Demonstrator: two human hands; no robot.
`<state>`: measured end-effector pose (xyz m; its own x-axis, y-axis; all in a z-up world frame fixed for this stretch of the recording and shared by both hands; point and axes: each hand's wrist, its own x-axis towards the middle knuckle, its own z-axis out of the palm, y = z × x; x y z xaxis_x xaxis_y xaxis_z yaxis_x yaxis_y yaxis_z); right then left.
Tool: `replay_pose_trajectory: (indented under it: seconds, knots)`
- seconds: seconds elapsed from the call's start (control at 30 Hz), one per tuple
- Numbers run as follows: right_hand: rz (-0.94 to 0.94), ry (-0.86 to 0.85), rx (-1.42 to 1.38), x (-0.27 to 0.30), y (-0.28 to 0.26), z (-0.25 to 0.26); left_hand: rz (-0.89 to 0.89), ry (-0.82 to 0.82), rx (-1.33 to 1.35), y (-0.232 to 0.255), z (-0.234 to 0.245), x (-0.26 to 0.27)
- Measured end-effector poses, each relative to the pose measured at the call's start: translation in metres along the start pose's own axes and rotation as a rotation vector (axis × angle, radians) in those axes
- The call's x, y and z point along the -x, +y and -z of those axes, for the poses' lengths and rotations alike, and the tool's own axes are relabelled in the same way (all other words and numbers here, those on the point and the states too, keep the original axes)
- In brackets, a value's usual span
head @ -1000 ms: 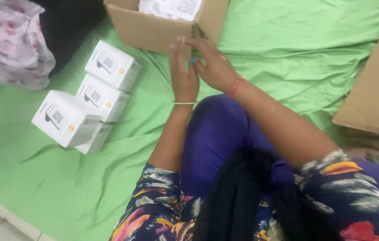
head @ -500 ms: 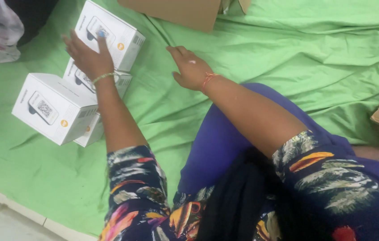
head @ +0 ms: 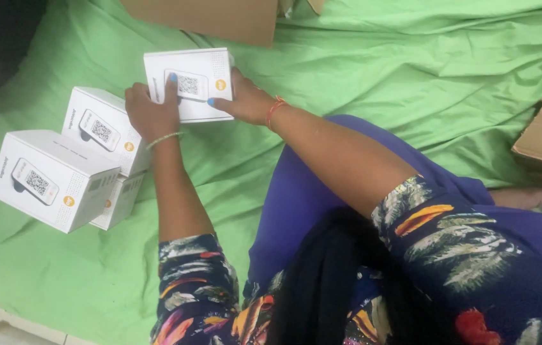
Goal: The person places items into small white boxes and organizes the boxes.
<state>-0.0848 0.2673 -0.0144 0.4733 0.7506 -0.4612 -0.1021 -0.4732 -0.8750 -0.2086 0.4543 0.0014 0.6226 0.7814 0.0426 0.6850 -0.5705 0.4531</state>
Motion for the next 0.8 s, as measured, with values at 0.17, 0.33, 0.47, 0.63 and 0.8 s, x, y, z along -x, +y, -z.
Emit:
replay_pose_trajectory:
  seconds: [0.17,0.33,0.47,0.63,0.8]
  knots:
    - [0.241,0.133,0.052,0.003,-0.001,0.015,-0.001,0.186,0.526,-0.003,-0.015,0.035]
    - [0.419,0.205,-0.239,0.031,-0.029,0.035,0.104,0.027,1.568,0.047,0.028,0.049]
    - [0.519,0.373,-0.213,0.078,-0.035,0.07,0.049,-0.131,1.7,0.101,0.046,0.066]
    - [0.594,0.64,-0.145,0.172,-0.018,0.16,0.169,-0.322,1.753,0.226,0.038,0.108]
    - [0.631,0.782,-0.136,0.288,0.007,0.237,0.536,-0.565,1.773,0.373,-0.016,0.18]
